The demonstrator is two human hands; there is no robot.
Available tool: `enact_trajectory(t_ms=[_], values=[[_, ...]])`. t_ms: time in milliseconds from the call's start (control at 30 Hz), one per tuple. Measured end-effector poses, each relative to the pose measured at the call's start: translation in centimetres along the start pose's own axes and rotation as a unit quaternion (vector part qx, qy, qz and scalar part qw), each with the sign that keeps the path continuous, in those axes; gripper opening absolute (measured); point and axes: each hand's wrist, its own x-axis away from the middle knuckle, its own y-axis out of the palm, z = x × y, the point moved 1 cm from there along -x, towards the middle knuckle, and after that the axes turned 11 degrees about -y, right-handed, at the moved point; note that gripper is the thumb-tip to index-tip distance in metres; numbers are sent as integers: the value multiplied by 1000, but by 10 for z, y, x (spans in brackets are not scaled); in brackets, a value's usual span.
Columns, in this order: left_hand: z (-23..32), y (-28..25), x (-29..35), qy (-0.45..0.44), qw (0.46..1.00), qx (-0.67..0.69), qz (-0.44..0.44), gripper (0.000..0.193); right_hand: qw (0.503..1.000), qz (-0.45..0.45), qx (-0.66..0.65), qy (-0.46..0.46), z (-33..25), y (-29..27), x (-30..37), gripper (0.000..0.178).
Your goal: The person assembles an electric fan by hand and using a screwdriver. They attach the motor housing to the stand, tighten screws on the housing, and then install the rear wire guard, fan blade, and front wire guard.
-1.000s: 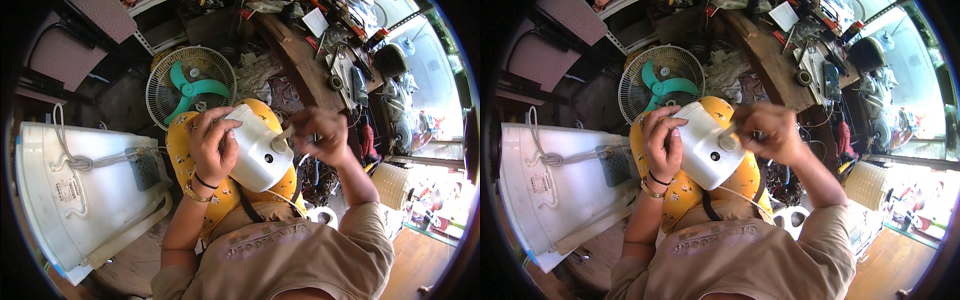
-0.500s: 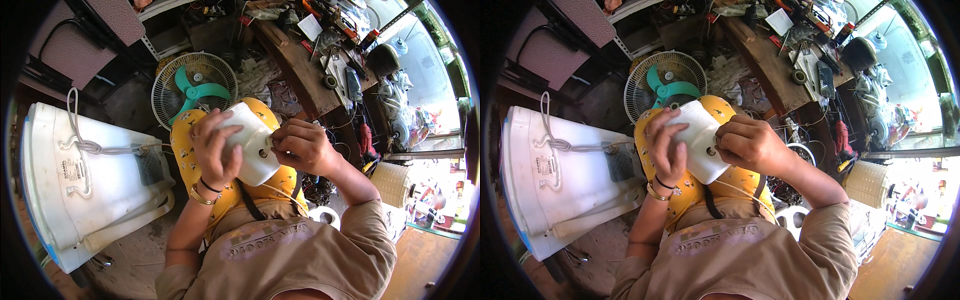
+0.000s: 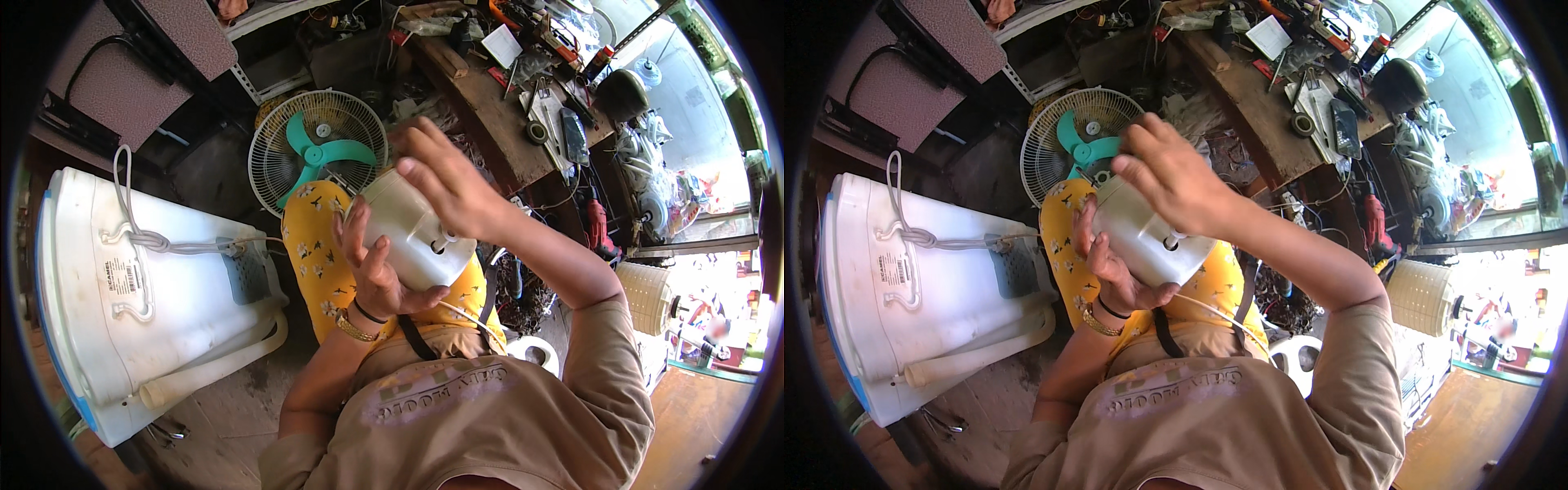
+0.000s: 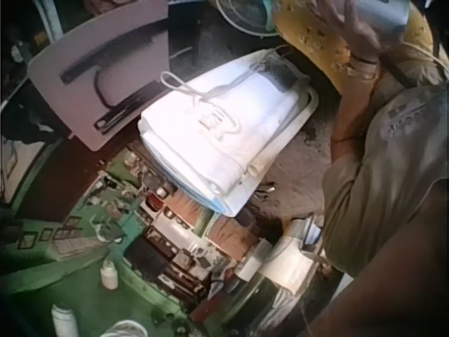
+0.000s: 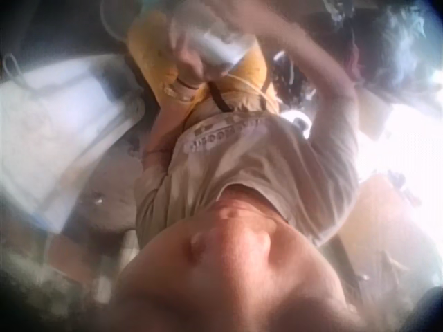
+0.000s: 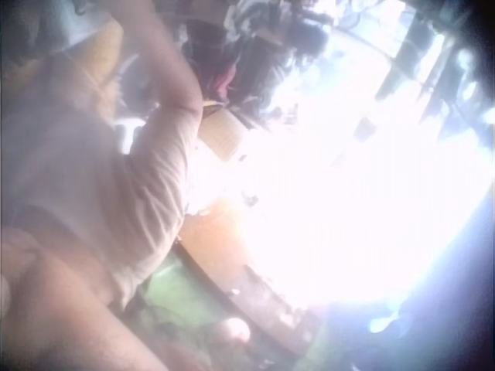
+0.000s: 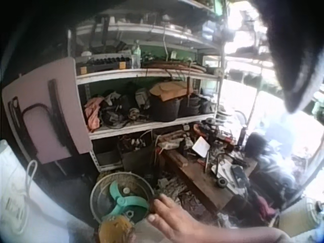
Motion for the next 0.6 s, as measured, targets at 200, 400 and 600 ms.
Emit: enact_trajectory(t_ms=[200,400,600], values=[[-3,3,13,-28,999,-15,33,90,999,-42,26,14,-4,14,0,35],[-6,3,16,-19,999,-29,3,87,997,-46,62,28,3,25,15,34],[-11,0,9,0,999,36,21,88,997,-20,34,65,-4,19,11,47]])
